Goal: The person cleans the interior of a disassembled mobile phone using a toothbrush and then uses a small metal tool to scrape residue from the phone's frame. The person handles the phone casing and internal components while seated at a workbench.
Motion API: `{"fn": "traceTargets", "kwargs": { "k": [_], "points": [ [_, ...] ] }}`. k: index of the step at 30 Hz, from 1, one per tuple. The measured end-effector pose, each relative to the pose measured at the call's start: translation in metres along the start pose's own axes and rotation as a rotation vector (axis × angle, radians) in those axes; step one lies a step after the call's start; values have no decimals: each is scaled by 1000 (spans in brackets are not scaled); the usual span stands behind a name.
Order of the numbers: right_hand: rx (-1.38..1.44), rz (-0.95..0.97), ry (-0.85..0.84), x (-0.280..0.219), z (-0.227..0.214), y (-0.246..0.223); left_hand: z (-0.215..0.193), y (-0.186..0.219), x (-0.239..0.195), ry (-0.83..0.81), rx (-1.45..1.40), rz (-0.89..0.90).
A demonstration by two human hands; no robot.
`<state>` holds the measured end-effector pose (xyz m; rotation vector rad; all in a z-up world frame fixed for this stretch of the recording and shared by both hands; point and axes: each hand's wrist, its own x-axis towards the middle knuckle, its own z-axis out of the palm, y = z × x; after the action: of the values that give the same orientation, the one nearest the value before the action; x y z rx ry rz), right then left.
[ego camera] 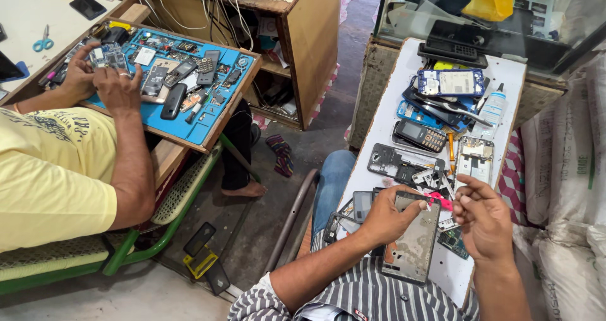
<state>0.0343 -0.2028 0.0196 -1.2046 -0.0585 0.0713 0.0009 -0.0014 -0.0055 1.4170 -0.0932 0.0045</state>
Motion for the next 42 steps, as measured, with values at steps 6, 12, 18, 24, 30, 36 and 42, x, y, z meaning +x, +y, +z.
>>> {"fn": "traceTargets", "kwargs": {
  "k": [6,12,18,24,30,36,42],
  "points": [
    [105,87,-48,-3,-3,12,1,5,-1,4,37,-9],
    [-494,-118,-7,-11,12,10,3,14,-3,-15,55,29],
    [-640,-192,-9,-21,19,-8,4,14,-3,-8,112,53],
    [-851,-287,-26,-24,31,-23,2,12,-4,-15,71,51],
    [-1048,-411,-9,-32,50,-35,0,23,-9,15,107,71],
    [-1086,-384,49,-32,61,-39,-4,38,-12,-34,100,-55],
    [-1070,-377,69,-30,66,-34,-12,44,-14,-49,102,-6]
  ]
}}
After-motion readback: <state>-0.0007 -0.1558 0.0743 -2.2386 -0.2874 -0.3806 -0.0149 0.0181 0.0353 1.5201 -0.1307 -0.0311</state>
